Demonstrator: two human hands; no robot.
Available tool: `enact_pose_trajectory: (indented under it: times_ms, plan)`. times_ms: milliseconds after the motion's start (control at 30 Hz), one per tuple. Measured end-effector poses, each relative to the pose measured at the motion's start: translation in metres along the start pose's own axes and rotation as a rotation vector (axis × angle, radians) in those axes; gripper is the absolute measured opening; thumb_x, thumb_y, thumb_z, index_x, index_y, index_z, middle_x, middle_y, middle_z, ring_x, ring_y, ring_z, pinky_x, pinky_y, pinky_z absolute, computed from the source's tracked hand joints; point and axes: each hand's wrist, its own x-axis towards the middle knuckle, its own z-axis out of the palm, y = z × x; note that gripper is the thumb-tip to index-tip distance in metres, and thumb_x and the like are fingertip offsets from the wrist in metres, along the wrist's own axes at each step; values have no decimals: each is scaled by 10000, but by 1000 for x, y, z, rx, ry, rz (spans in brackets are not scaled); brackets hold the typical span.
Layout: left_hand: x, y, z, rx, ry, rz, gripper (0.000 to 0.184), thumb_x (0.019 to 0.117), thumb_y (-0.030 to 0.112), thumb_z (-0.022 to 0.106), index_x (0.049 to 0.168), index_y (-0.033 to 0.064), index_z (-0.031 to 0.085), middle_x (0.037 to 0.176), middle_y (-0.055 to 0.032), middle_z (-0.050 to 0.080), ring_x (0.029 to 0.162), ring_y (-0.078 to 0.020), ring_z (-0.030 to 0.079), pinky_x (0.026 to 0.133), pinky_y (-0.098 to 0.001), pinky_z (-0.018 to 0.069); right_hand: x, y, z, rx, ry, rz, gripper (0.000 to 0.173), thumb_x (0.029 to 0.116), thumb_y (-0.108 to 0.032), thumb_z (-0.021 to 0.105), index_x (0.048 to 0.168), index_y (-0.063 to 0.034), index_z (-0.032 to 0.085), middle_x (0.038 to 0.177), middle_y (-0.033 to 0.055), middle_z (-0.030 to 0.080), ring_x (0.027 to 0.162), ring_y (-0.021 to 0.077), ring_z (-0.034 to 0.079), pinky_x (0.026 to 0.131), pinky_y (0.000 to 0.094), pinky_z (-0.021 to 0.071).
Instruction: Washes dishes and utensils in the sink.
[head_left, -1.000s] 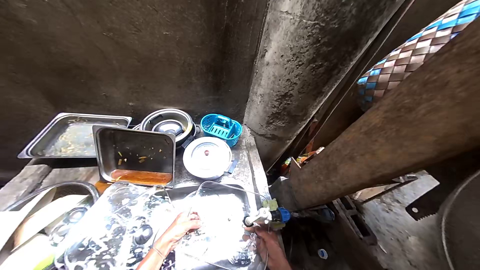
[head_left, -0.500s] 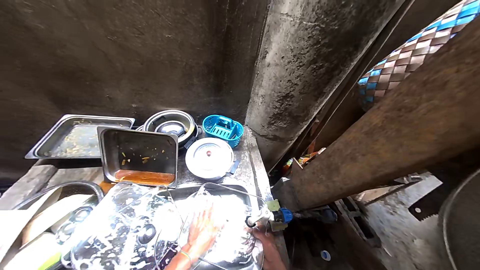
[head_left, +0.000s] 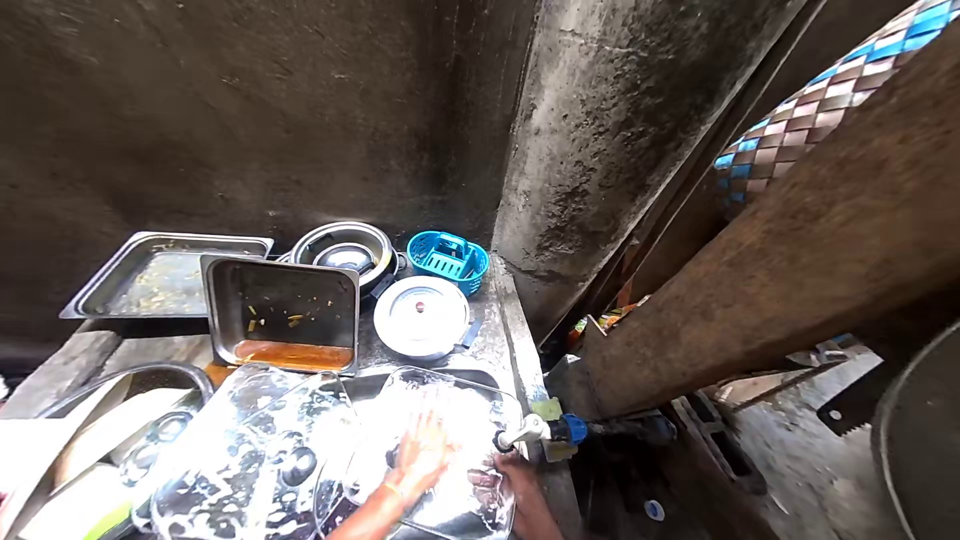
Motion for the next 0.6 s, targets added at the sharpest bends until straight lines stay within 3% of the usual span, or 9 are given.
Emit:
enact_pose_trajectory:
  times_ms: [67, 200, 233, 300, 400, 467, 533, 567, 600]
  plan:
    - [-1, 27, 9, -74, -85, 120, 682, 1064, 467, 414, 1609, 73, 298, 1689, -139, 228, 1565, -335, 187, 1257, -563, 137, 7, 8, 1, -60, 59, -19, 166, 1066, -98, 474, 1160, 7, 562, 879, 139, 720, 693, 218, 713, 575, 365, 603]
    - [-3, 22, 19, -155, -65, 355, 608, 1054, 505, 438, 1569, 182, 419, 1659, -66, 333, 1545, -271, 270, 1242, -553, 204, 9, 14, 2, -258, 178, -40, 300, 1064, -188, 536, 1253, 38, 595, 1028, 172, 700, 903, 218, 698, 806, 413, 600]
    - [-4, 9, 14, -106, -65, 316, 594, 1062, 509, 414, 1551, 174, 451, 1630, -70, 390, 1507, -280, 355, 1214, -545, 280, 10, 14, 0, -251, 169, -29, 328, 1068, -214, 535, 1275, 35, 587, 1048, 183, 699, 919, 234, 699, 815, 427, 597]
    - [-9, -27, -2, -23, -72, 138, 608, 1065, 510, 403, 1520, 114, 481, 1573, -124, 459, 1454, -330, 427, 1181, -541, 348, 12, 13, 1, -149, 124, 4, 319, 1084, -241, 502, 1261, 18, 563, 963, 175, 725, 797, 249, 733, 669, 408, 626]
    - [-23, -82, -17, 65, 105, -86, 674, 1068, 403, 384, 1584, -23, 298, 1662, -237, 238, 1555, -407, 179, 1259, -557, 145, 17, 7, -2, -45, 29, 50, 249, 1094, -196, 465, 1227, 2, 532, 932, 189, 731, 745, 291, 740, 572, 393, 607]
    - [-38, -98, -20, -57, 203, -183, 722, 1068, 342, 444, 1597, -68, 176, 1663, -270, 191, 1518, -395, 298, 1224, -492, 295, 20, 2, -1, -128, 56, 28, 203, 1065, -145, 522, 1202, 2, 550, 904, 167, 735, 712, 246, 736, 556, 356, 601]
    - [-54, -97, -24, -410, 307, -275, 714, 1019, 199, 567, 1602, -17, 217, 1570, -233, 409, 1288, -339, 593, 1041, -474, 514, 28, -3, -2, -395, 135, -47, 267, 1019, -104, 611, 1245, 37, 592, 995, 148, 695, 822, 183, 690, 723, 341, 594]
    - [-58, -96, -26, -644, 347, -342, 633, 995, 131, 600, 1559, 16, 338, 1385, -210, 581, 1056, -289, 689, 897, -458, 578, 33, -4, -4, -527, 165, -65, 320, 1007, -112, 636, 1280, 51, 596, 1085, 175, 680, 923, 200, 669, 839, 371, 572]
    - [-60, -97, -28, -862, 344, -422, 523, 984, 102, 624, 1472, 15, 455, 1177, -195, 662, 856, -256, 698, 747, -427, 592, 37, -6, -4, -633, 192, -66, 342, 1007, -128, 644, 1289, 60, 595, 1105, 194, 680, 943, 219, 676, 866, 393, 572]
